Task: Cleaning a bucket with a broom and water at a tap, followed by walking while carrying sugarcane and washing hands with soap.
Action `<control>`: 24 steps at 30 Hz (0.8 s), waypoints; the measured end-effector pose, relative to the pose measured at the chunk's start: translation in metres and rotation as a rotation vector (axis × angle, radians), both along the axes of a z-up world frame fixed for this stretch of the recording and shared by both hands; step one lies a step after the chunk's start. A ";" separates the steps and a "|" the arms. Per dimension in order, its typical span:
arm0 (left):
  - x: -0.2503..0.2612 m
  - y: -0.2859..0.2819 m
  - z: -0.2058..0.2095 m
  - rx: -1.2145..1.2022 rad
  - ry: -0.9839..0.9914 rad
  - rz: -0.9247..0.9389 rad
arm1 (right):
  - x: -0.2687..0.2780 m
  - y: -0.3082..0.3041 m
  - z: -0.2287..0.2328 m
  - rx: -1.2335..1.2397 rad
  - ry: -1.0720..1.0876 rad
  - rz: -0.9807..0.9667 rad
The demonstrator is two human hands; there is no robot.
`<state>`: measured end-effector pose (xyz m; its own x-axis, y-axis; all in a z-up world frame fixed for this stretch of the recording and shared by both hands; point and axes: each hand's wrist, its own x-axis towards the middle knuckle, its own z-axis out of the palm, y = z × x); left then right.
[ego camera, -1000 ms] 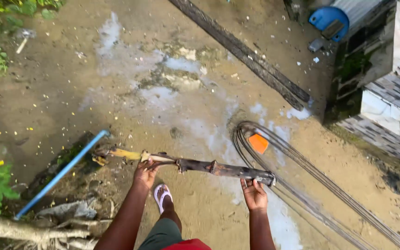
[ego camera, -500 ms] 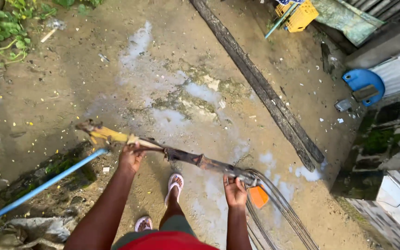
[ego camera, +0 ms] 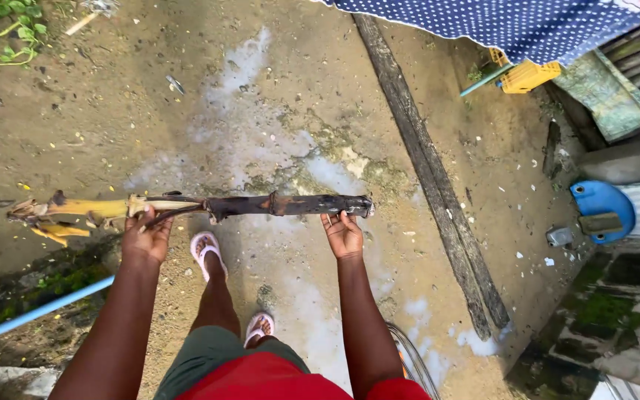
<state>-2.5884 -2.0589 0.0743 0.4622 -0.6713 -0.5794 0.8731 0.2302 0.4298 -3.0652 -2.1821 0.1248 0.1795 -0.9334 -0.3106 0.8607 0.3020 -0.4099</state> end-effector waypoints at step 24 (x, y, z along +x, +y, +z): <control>0.261 -0.432 -0.108 0.035 0.016 0.197 | 0.347 -0.607 -0.165 0.085 0.031 0.277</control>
<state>-2.3273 -2.4913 -0.0335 0.5733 -0.5480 -0.6092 0.8193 0.3821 0.4274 -2.7183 -2.7890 -0.0401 0.4137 -0.8203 -0.3948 0.7280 0.5585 -0.3976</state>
